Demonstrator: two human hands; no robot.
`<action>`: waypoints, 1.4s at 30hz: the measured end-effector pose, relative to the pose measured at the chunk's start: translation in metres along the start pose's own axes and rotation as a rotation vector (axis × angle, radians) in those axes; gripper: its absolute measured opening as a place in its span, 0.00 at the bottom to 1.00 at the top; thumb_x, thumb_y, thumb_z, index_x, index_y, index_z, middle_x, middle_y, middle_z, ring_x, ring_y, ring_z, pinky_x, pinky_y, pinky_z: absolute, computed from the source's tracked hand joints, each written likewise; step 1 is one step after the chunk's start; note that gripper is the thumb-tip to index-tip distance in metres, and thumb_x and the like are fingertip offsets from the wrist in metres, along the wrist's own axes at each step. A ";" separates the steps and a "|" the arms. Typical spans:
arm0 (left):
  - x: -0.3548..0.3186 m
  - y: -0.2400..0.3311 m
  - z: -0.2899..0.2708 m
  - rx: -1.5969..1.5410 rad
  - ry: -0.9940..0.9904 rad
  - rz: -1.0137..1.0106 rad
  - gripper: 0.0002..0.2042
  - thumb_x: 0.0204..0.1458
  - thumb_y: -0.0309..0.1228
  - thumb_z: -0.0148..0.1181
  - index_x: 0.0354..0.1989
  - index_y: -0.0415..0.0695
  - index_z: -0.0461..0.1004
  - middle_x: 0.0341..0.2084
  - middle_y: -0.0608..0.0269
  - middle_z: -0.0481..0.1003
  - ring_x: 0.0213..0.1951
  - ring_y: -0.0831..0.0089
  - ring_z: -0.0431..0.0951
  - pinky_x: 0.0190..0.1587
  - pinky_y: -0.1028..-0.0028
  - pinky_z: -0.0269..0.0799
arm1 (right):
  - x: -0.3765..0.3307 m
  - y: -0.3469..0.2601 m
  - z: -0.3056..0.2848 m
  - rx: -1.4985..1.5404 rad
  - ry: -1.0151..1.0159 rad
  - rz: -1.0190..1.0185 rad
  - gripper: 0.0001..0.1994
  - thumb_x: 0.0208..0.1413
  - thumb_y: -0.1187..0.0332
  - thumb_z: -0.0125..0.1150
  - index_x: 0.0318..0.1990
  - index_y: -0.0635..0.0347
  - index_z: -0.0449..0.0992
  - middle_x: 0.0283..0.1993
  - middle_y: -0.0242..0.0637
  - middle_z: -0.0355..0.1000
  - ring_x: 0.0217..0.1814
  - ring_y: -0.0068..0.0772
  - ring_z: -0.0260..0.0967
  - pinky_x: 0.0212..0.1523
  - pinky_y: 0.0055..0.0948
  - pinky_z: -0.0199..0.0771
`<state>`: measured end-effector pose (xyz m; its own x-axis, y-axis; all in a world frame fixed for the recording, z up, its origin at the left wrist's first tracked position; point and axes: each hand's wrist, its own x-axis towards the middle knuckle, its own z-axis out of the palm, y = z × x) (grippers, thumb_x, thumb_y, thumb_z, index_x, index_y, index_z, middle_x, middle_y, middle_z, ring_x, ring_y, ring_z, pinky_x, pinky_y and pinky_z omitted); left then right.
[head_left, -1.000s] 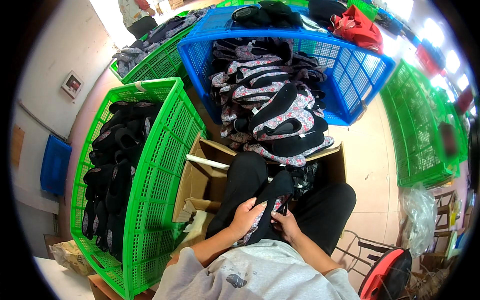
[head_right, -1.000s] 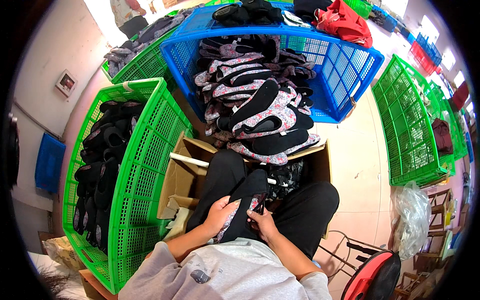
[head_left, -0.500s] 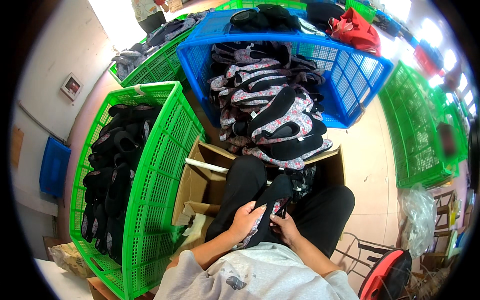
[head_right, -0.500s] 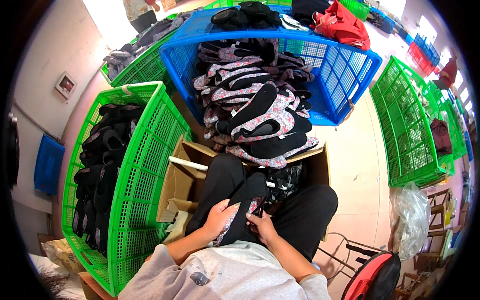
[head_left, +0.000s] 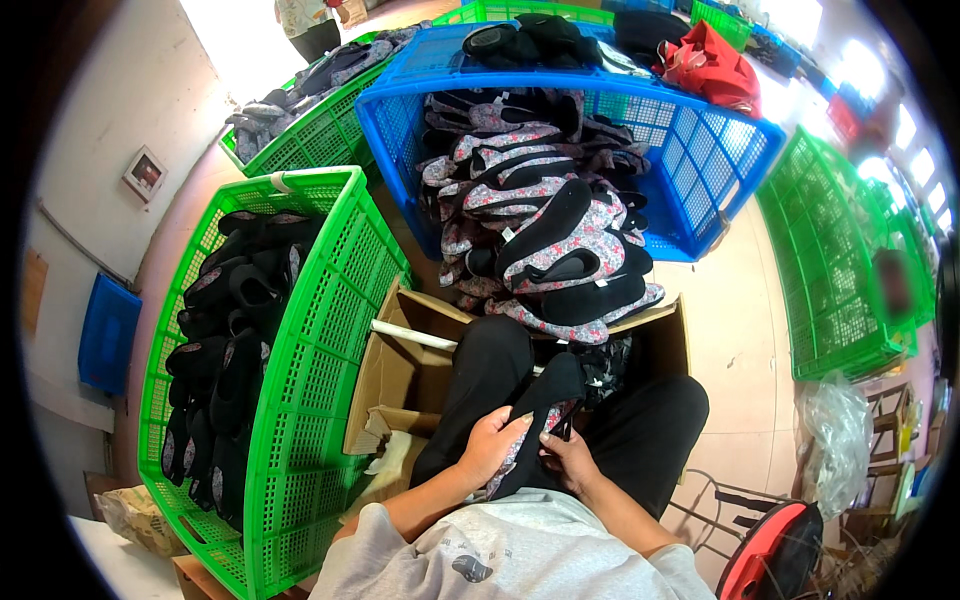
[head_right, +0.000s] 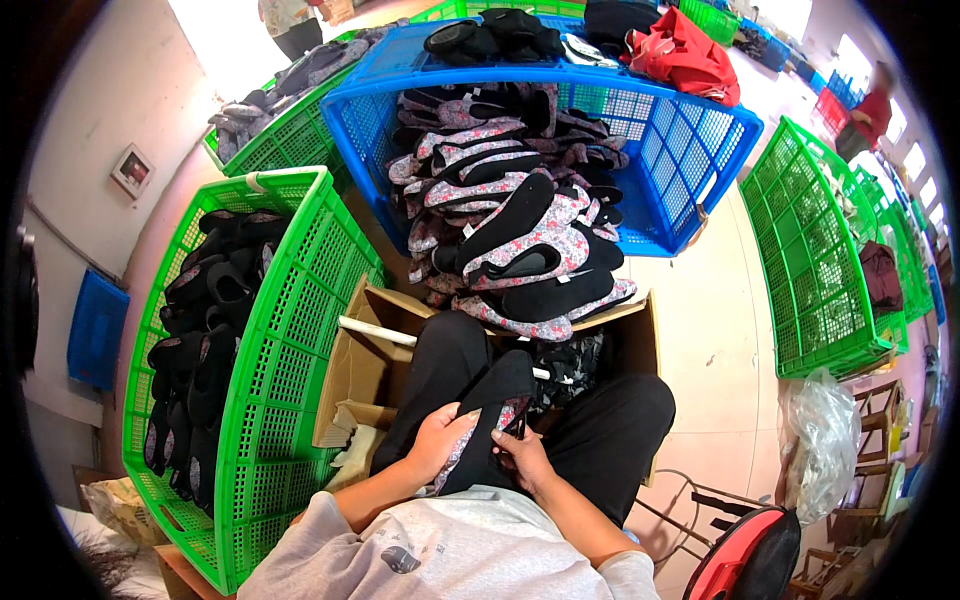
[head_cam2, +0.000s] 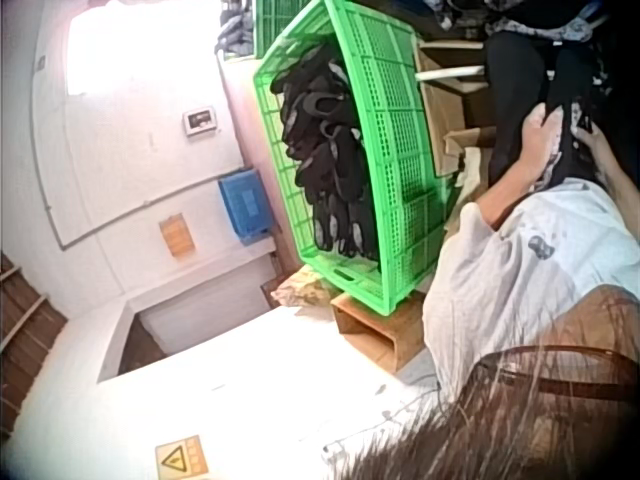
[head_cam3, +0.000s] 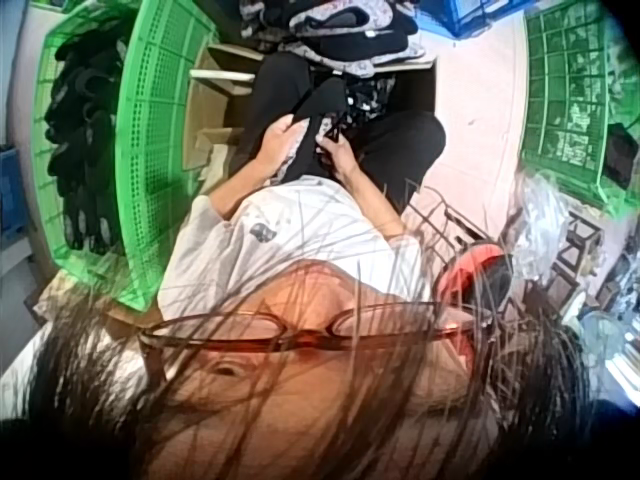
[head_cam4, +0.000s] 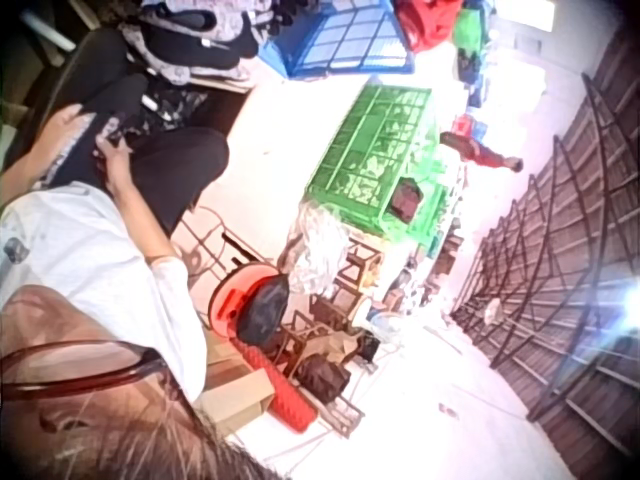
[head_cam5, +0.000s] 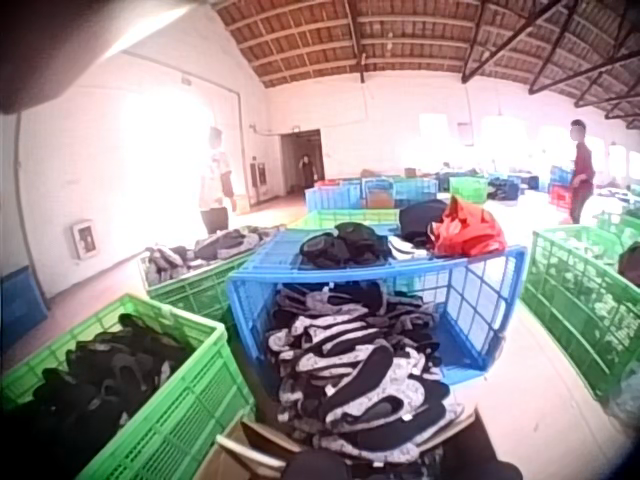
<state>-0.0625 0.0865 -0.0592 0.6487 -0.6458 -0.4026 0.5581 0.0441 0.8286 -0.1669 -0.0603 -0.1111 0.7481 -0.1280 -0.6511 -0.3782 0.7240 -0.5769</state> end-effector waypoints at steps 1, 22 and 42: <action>0.000 -0.002 -0.002 0.006 0.001 0.005 0.08 0.63 0.29 0.53 0.43 0.38 0.74 0.34 0.67 0.78 0.34 0.84 0.76 0.38 0.81 0.73 | 0.000 0.000 0.002 0.001 0.003 -0.003 0.12 0.54 0.67 0.69 0.43 0.49 0.71 0.30 0.24 0.71 0.27 0.15 0.67 0.18 0.14 0.56; -0.006 0.016 0.020 -0.067 0.070 -0.026 0.06 0.61 0.29 0.56 0.40 0.40 0.74 0.33 0.69 0.77 0.32 0.85 0.74 0.35 0.82 0.71 | -0.001 -0.004 -0.002 -0.013 -0.049 -0.013 0.13 0.55 0.66 0.69 0.41 0.49 0.69 0.29 0.23 0.69 0.26 0.12 0.64 0.20 0.14 0.55; -0.004 0.014 0.017 -0.043 0.053 -0.017 0.06 0.62 0.28 0.54 0.42 0.40 0.74 0.33 0.67 0.78 0.32 0.84 0.76 0.36 0.81 0.72 | 0.002 -0.001 -0.002 -0.022 -0.022 -0.025 0.14 0.53 0.64 0.71 0.40 0.49 0.69 0.30 0.23 0.68 0.26 0.13 0.63 0.18 0.15 0.53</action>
<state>-0.0665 0.0766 -0.0395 0.6647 -0.6055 -0.4378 0.5906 0.0669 0.8042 -0.1665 -0.0632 -0.1126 0.7692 -0.1314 -0.6254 -0.3708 0.7052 -0.6043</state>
